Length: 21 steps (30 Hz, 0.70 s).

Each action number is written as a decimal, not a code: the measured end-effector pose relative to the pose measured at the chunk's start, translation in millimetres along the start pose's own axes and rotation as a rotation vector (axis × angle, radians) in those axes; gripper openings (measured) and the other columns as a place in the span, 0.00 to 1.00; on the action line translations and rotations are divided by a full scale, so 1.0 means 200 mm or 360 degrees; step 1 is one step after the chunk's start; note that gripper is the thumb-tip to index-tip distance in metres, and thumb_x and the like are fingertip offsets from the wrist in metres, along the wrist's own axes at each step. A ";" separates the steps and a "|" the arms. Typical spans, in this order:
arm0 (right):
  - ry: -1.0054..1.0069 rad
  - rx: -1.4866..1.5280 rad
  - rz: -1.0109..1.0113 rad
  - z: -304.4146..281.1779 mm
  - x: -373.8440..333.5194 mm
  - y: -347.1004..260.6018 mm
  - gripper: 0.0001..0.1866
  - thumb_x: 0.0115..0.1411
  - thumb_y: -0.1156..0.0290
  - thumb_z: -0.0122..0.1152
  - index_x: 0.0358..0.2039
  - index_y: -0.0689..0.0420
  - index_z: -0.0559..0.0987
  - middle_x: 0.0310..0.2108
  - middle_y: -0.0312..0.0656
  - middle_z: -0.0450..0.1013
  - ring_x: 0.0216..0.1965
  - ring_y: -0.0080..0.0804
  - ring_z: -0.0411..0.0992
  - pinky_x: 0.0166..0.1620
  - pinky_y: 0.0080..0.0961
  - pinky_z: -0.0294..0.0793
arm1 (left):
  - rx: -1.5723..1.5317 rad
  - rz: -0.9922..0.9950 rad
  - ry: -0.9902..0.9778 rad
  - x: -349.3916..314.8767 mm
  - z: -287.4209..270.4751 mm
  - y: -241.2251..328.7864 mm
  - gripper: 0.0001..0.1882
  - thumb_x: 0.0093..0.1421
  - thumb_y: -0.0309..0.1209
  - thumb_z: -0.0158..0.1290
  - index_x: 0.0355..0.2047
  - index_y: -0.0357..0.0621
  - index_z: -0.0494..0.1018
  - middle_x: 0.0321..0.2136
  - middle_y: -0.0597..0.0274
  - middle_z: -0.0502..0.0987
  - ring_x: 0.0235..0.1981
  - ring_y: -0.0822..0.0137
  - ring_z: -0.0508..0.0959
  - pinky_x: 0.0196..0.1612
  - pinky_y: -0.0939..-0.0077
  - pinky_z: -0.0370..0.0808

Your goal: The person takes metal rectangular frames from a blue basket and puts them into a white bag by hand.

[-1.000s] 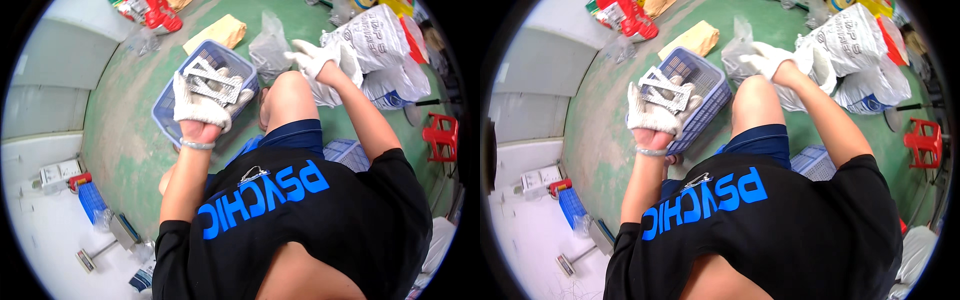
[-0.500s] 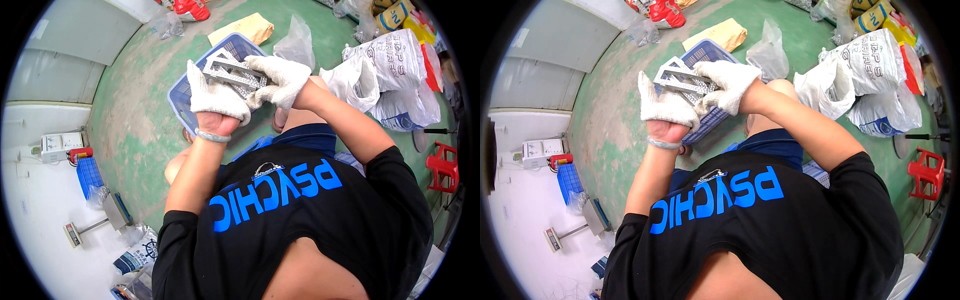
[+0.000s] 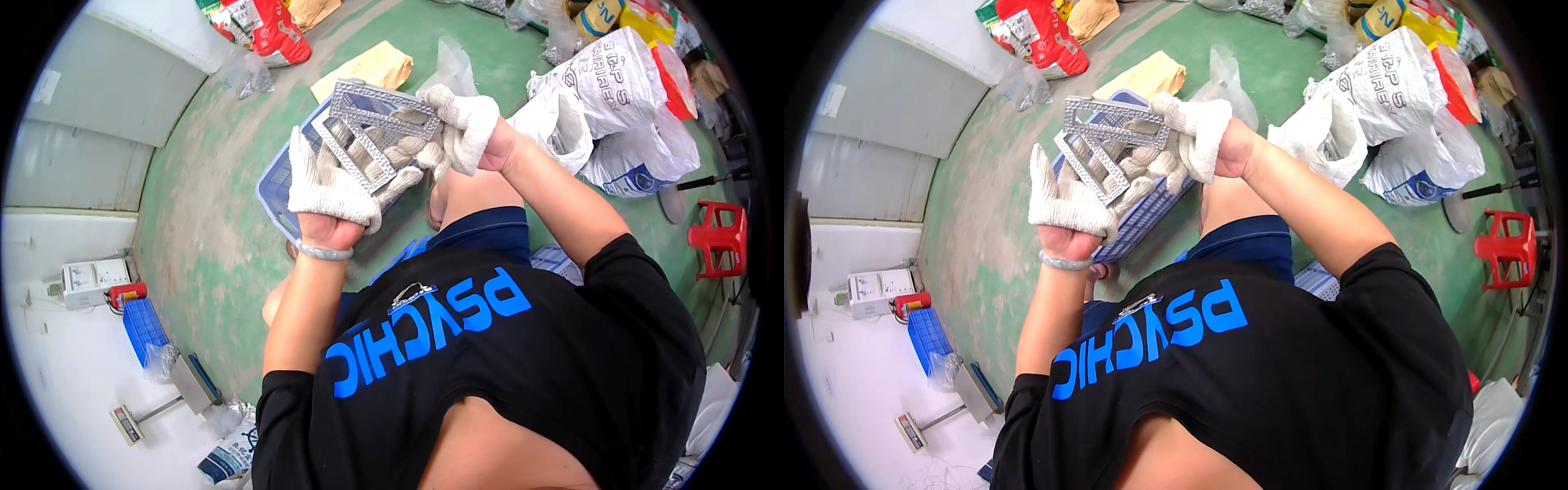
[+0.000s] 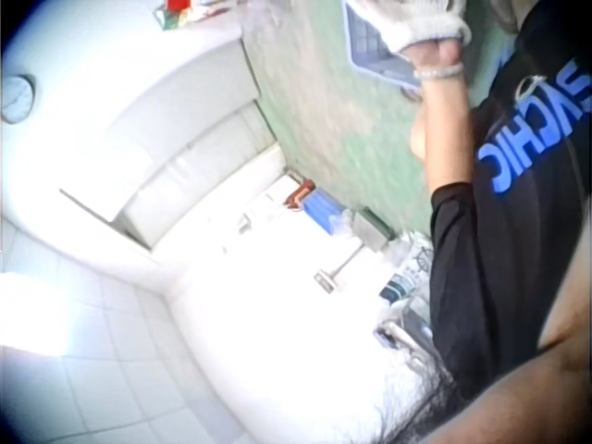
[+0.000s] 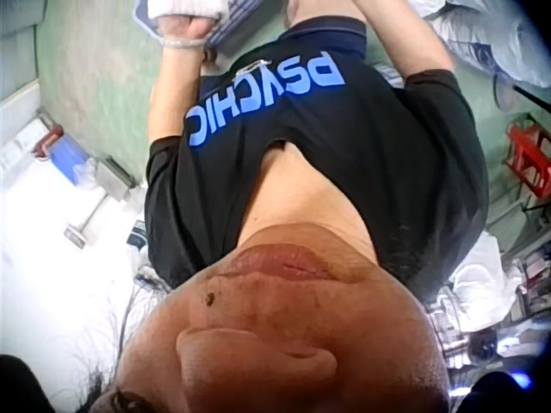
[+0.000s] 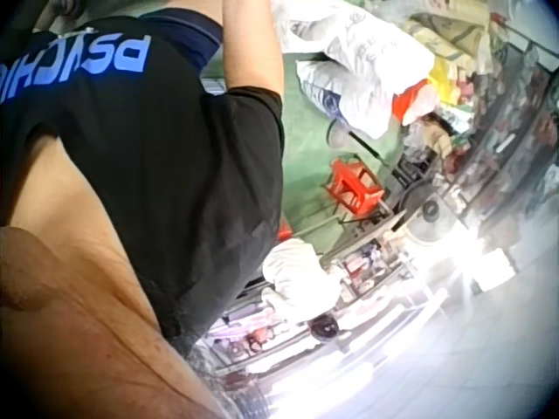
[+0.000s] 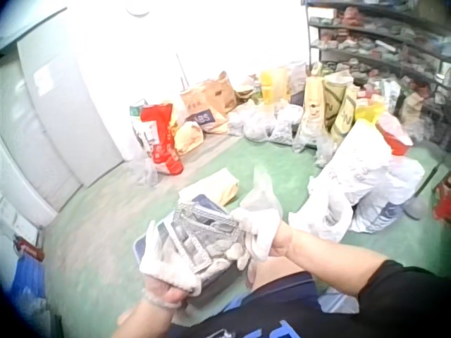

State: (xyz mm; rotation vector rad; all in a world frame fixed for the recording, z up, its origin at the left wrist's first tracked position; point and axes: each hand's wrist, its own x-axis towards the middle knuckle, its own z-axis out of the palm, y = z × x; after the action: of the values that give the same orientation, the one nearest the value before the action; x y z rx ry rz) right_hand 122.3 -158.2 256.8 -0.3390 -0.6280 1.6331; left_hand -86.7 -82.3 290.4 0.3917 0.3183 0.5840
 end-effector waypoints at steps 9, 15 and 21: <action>0.0181 0.0028 -0.0120 -0.21 -0.20 -0.11 0.21 0.64 0.61 0.47 0.55 0.56 0.63 0.54 0.50 0.65 0.47 0.47 0.72 0.42 0.43 0.78 | 0.0021 -0.0156 -0.0084 0.04 -0.01 0.00 0.32 0.62 0.56 0.39 0.57 0.46 0.61 0.56 0.43 0.62 0.54 0.35 0.64 0.55 0.32 0.57; 0.1472 -0.0379 -0.0307 -0.51 -0.51 -0.26 0.24 0.64 0.60 0.48 0.60 0.47 0.59 0.39 0.48 0.70 0.22 0.35 0.73 0.17 0.30 0.74 | 0.0109 -0.0108 -0.0056 0.03 -0.11 0.01 0.21 0.65 0.44 0.40 0.52 0.48 0.67 0.54 0.49 0.67 0.52 0.39 0.67 0.54 0.35 0.61; 0.2314 -0.1295 -0.0599 -1.13 -0.95 -0.38 0.25 0.60 0.55 0.51 0.50 0.62 0.72 0.42 0.45 0.72 0.32 0.38 0.72 0.33 0.36 0.73 | 0.0191 -0.0106 -0.0004 0.06 -0.12 -0.02 0.18 0.65 0.41 0.41 0.51 0.47 0.66 0.53 0.51 0.67 0.53 0.42 0.67 0.55 0.35 0.61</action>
State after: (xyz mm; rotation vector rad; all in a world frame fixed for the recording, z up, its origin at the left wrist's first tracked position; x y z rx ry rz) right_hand 340.6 -293.1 92.6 -1.6662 -0.1297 0.3865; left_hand -84.8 -72.1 265.2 0.4957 0.3638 0.5003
